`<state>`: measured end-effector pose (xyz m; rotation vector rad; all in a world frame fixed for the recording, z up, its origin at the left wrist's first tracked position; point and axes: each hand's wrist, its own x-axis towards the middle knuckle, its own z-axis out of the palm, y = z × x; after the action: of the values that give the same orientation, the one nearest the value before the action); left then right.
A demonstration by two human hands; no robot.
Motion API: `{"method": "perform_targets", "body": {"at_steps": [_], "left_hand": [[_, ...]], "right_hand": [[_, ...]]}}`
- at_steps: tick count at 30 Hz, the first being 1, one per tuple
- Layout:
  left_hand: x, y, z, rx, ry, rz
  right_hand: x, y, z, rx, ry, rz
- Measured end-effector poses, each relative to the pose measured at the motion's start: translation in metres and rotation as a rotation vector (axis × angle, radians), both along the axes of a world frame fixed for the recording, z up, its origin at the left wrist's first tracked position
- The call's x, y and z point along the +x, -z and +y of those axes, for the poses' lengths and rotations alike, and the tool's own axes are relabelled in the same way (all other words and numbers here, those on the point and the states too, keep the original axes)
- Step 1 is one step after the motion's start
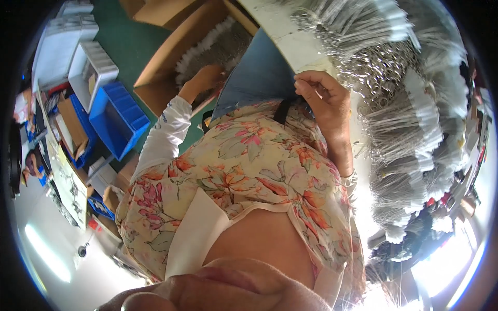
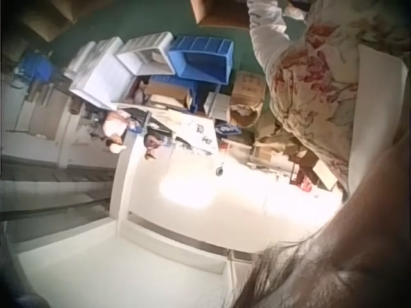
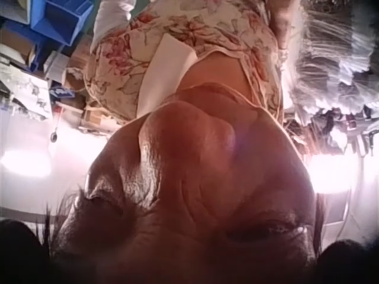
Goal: Assembling small white cleaning brushes onto metal split rings.
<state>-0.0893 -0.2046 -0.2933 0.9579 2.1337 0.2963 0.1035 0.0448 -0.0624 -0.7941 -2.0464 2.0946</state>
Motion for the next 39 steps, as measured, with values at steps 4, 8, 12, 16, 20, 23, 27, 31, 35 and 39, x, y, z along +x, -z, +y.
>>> {"method": "perform_targets", "body": {"at_steps": [4, 8, 12, 16, 20, 23, 27, 31, 35, 39], "left_hand": [[-0.014, -0.047, 0.029, 0.079, 0.184, 0.042], [-0.044, -0.098, 0.067, 0.225, 0.055, -0.207], [-0.058, -0.227, 0.136, 0.364, 0.010, -0.516], [-0.086, -0.331, 0.213, 0.449, 0.307, -0.343], [-0.117, -0.379, 0.301, 0.538, 0.228, -0.144], [-0.176, -0.343, 0.362, 0.443, 0.134, 0.039], [-0.199, -0.270, 0.409, 0.564, -0.269, 0.041], [-0.225, -0.238, 0.417, 0.734, -0.302, 0.022], [-0.229, -0.235, 0.428, 0.741, -0.196, 0.177], [-0.272, -0.244, 0.432, 0.787, -0.113, 0.380]], "right_hand": [[0.020, 0.000, 0.017, -0.006, 0.040, -0.030], [0.052, 0.005, 0.041, 0.014, 0.133, 0.115], [0.088, -0.018, 0.052, -0.011, 0.307, 0.224], [0.121, -0.049, 0.071, 0.076, 0.459, 0.291], [0.153, -0.078, 0.092, 0.186, 0.519, 0.320], [0.172, -0.099, 0.107, 0.304, 0.604, 0.213], [0.193, -0.118, 0.146, 0.488, 0.639, -0.014], [0.184, -0.121, 0.209, 0.651, 0.535, 0.014], [0.195, -0.100, 0.279, 0.877, 0.453, -0.348], [0.181, -0.089, 0.305, 1.111, 0.200, -0.765]]}}
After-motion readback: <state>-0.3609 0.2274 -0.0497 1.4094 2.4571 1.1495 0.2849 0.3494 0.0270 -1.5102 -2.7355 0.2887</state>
